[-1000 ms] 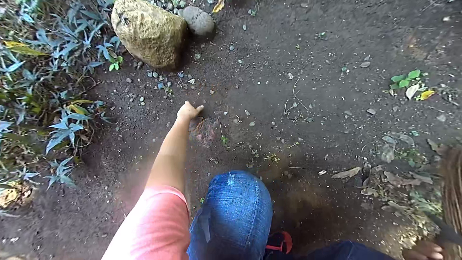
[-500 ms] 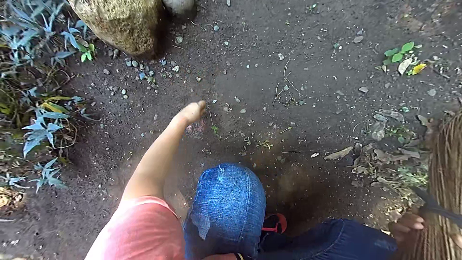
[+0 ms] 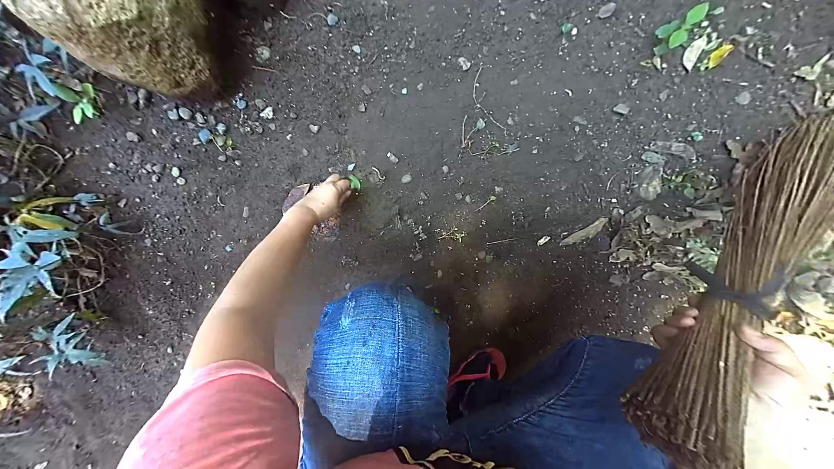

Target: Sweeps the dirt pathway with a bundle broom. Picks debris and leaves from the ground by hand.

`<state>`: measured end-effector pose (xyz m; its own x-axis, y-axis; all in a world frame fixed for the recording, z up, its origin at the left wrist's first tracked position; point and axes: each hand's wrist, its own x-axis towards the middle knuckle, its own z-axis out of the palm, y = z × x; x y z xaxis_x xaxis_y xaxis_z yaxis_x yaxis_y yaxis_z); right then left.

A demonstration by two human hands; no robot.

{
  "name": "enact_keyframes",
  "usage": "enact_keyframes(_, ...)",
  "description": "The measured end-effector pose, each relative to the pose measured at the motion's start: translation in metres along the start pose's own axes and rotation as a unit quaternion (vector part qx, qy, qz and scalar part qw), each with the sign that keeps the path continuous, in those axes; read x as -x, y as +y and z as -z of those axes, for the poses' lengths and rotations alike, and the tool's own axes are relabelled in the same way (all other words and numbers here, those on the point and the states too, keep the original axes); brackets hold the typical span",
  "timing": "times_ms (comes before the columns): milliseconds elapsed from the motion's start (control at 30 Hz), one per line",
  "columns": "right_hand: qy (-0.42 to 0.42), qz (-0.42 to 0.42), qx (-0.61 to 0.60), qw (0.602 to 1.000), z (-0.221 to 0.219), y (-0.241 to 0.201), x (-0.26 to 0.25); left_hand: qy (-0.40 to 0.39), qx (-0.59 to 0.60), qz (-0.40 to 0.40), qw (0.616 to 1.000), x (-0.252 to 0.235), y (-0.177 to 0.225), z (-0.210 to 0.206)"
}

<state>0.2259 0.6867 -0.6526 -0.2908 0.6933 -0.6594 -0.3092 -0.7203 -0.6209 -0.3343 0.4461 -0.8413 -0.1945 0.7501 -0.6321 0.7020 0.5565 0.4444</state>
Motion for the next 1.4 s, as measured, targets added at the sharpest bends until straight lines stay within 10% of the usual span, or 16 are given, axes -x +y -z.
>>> enact_keyframes(233, 0.006, 0.003, -0.024, 1.000, 0.005, 0.002, -0.003, 0.160, 0.187, 0.021, 0.969, 0.009, 0.052, 0.057)
enact_keyframes(400, 0.017, 0.006, -0.048, 0.999, -0.001, 0.002, -0.008, -0.107, 0.027, -0.013, 0.994, 0.001, 0.137, 0.012)
enact_keyframes(533, 0.043, 0.010, -0.038, 0.998, -0.008, 0.004, -0.011, -0.136, -0.082, 0.019, 0.987, -0.012, 0.173, -0.067)
enact_keyframes(667, 0.061, 0.008, -0.039, 0.997, -0.009, 0.004, -0.010, -0.138, -0.081, -0.008, 0.987, -0.026, 0.176, -0.080)
enact_keyframes(833, 0.061, 0.000, -0.053, 0.997, -0.007, 0.003, -0.008, 0.046, 0.139, 0.004, 0.989, -0.030, 0.167, -0.029)
enact_keyframes(1267, 0.105, 0.005, -0.042, 0.994, -0.014, 0.003, -0.006, -0.091, -0.089, -0.002, 0.992, -0.052, 0.228, -0.116)
enact_keyframes(1400, 0.097, 0.011, -0.030, 0.995, -0.003, 0.000, 0.000, -0.054, 0.022, -0.022, 0.998, -0.055, 0.226, -0.098)
